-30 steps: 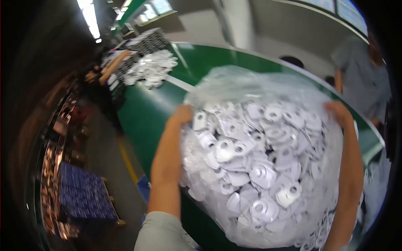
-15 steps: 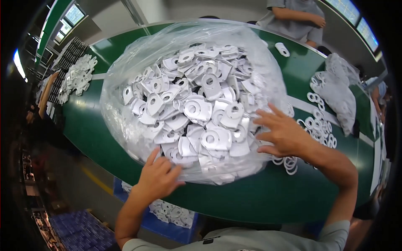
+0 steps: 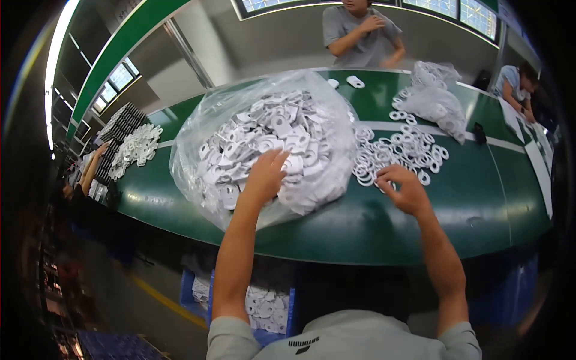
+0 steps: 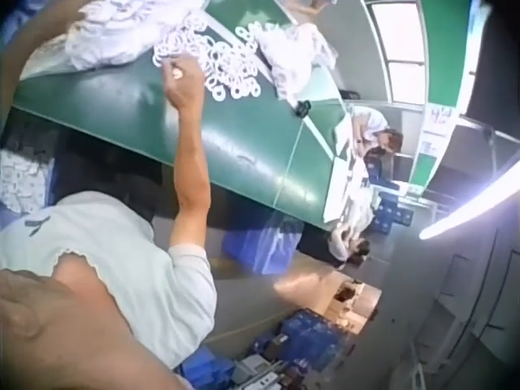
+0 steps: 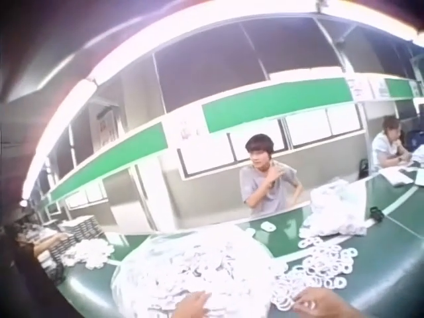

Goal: Assembling small white circular parts into rectangular plastic housings on a factory assembly line.

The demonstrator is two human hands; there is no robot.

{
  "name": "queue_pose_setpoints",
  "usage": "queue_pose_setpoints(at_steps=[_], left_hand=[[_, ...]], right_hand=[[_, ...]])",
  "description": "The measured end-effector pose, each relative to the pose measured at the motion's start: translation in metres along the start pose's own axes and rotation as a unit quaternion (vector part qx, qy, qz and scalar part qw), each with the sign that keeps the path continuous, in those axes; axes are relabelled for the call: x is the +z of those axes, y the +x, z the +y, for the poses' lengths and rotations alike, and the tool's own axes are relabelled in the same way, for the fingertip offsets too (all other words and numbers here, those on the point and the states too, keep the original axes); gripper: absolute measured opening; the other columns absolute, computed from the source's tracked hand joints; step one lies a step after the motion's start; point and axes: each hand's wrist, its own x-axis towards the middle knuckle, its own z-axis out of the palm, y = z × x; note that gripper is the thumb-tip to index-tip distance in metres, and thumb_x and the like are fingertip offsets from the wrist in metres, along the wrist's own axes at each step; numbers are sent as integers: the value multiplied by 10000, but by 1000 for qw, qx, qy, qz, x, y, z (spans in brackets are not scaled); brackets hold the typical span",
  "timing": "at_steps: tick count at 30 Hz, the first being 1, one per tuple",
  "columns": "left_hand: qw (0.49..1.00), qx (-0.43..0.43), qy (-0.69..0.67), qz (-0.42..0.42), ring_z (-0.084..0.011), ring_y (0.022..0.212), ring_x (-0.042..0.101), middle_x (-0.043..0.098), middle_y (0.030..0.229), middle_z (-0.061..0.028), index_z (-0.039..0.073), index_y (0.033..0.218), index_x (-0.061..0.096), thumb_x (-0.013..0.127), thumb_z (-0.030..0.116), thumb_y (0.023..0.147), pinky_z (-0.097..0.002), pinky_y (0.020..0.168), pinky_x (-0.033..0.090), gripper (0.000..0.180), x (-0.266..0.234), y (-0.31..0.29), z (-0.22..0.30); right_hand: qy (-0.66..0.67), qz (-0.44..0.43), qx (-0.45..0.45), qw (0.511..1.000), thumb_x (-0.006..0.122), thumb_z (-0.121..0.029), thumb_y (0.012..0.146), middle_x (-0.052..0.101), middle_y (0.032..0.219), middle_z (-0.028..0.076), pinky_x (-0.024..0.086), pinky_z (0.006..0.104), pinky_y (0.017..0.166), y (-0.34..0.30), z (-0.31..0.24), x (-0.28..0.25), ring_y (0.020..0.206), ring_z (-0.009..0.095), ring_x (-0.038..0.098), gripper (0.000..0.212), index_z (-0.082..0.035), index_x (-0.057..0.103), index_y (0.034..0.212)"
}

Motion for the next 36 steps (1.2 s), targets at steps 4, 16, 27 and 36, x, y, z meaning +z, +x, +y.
queue_pose_setpoints(at_steps=[4, 16, 27, 36], left_hand=[[962, -117, 44, -243, -356, 1024, 541, 577, 1072, -191, 104, 1245, 544, 734, 161, 703, -431, 878, 450, 577, 36, 38, 3], [940, -284, -82, 170, -189, 659, 457, 463, 739, -67, 34, 757, 453, 751, 128, 766, -330, 620, 401, 312, 24, 48, 46], [836, -218, -496, -91, -152, 892, 630, 660, 1036, -132, 0, 1040, 494, 636, -41, 811, -253, 776, 503, 272, 176, 70, 149], [782, -281, -530, 168, -149, 972, 603, 570, 1237, -239, -1, 1022, 502, 650, -26, 830, -238, 836, 466, 243, 167, 57, 98]], right_hand=[[93, 52, 186, 977, 666, -154, 855, 657, 867, 63, 474, 252, 661, -51, 30, -52, 744, 106, 598, 142, -14, 673, 877], [-174, 211, 238, 932, 639, -293, 842, 630, 903, 182, 469, 401, 798, -43, 162, -116, 896, 325, 599, 317, -16, 666, 994], [-265, 11, 55, 963, 638, -334, 826, 557, 1240, 174, 397, 480, 964, 90, 186, -17, 1156, 350, 515, 377, -107, 637, 1126], [-272, -246, 99, 925, 632, -383, 813, 475, 1352, 129, 261, 545, 1081, 142, 156, 41, 1262, 325, 424, 463, -154, 595, 1213]])
